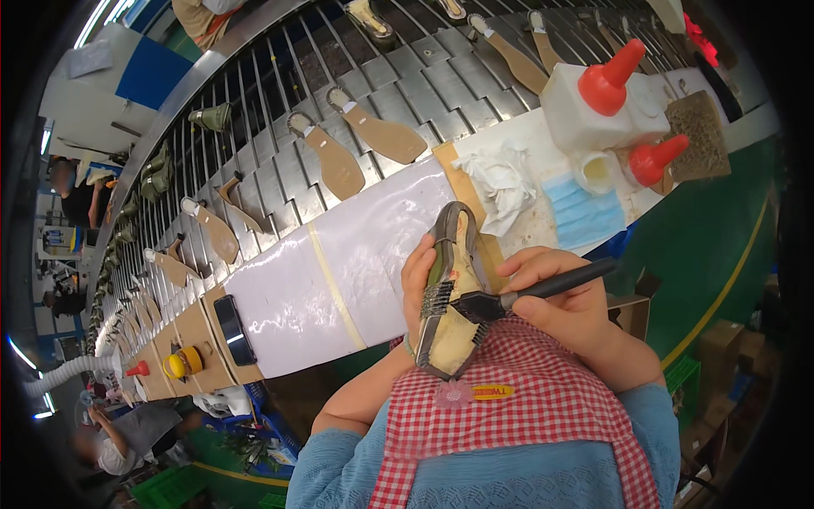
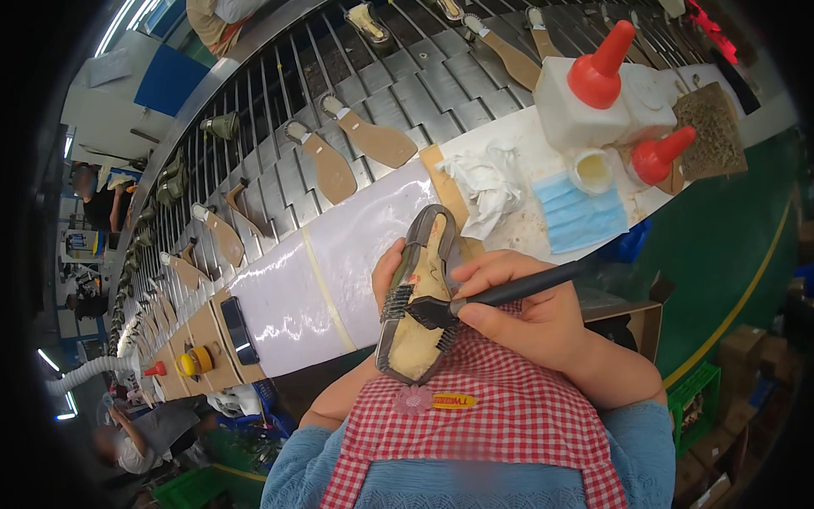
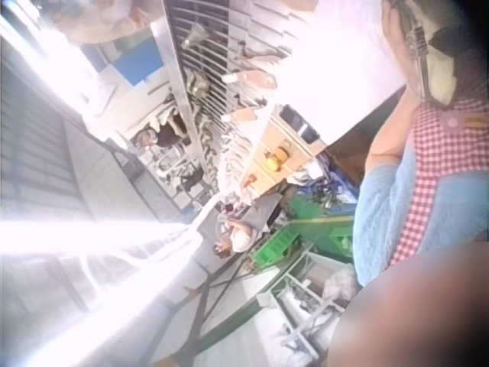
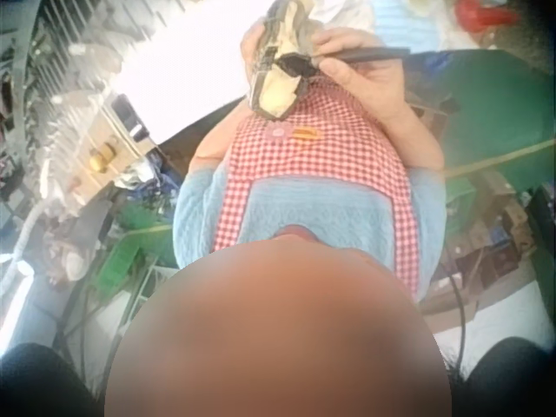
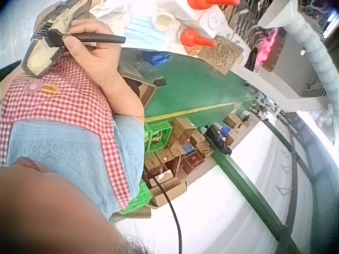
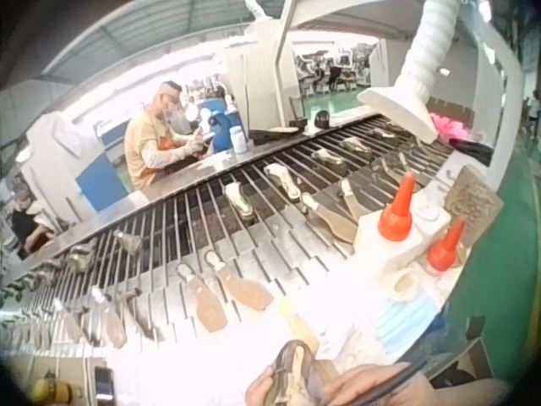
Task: Applying a yellow substance or paint to the soles of green high-heeled shoes using a brush.
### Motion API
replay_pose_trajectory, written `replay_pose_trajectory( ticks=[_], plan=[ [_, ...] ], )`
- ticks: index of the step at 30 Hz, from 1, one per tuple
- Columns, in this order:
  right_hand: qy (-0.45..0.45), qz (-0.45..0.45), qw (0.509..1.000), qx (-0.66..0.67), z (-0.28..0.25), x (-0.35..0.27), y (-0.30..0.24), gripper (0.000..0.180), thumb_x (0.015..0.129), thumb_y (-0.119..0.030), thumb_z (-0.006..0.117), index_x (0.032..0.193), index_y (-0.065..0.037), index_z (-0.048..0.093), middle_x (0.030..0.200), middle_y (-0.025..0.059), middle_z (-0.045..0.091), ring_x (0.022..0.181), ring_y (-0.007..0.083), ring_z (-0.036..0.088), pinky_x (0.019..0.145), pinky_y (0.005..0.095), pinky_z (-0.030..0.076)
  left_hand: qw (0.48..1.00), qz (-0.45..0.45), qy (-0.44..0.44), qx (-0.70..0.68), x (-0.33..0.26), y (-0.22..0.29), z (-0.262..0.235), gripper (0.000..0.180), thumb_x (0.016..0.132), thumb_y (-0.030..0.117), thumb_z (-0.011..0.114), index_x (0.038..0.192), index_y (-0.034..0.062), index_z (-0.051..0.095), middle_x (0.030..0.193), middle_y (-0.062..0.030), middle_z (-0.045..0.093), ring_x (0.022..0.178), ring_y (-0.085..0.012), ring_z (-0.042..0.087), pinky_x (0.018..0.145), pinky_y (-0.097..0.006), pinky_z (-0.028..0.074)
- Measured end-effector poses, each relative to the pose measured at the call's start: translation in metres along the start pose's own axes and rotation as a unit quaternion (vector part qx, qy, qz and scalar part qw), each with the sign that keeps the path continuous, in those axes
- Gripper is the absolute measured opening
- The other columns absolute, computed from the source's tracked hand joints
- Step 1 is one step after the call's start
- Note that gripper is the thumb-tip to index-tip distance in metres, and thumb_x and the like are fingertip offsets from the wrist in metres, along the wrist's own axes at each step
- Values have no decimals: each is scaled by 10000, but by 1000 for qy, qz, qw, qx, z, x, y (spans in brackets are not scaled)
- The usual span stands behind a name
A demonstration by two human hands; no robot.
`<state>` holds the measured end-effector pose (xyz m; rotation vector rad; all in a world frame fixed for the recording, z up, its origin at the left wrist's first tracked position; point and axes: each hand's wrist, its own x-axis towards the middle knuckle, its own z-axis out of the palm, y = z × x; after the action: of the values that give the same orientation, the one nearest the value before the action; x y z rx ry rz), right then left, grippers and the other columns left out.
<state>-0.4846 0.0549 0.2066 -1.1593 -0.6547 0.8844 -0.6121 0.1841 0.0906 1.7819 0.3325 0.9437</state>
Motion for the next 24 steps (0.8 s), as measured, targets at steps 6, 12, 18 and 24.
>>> replay_pose_trajectory(
  ticks=[6,12,18,24],
  plan=[
    [-20,0,1000,-17,9,3,9,180,785,9,687,954,-4,629,1060,121,603,949,146,583,823,269,464,999,-32,-3,-43,-6,-1,-5,822,727,24,748,1381,112,258,1392,-136,296,1240,-263,417,1006,-375,410],
    [-21,17,999,-40,13,4,13,198,781,-2,675,970,1,619,1073,156,591,970,165,572,868,296,444,999,-27,-12,-31,-7,-1,-8,808,729,42,758,1370,111,270,1407,-154,280,1248,-284,414,1004,-388,417],
    [20,-104,973,-208,16,7,3,179,742,-7,706,906,-10,633,926,139,634,936,224,603,808,324,473,1000,-4,-9,-28,-11,-9,-11,770,756,73,745,1363,102,272,1417,-160,269,1268,-288,394,1021,-407,402],
    [-43,-236,910,-338,26,3,-5,234,675,-74,771,863,-46,634,853,90,644,851,277,633,786,390,502,999,-32,-8,-43,-12,-3,-12,712,788,54,693,1362,104,274,1403,-151,291,1274,-262,378,1025,-385,397]
  ],
)
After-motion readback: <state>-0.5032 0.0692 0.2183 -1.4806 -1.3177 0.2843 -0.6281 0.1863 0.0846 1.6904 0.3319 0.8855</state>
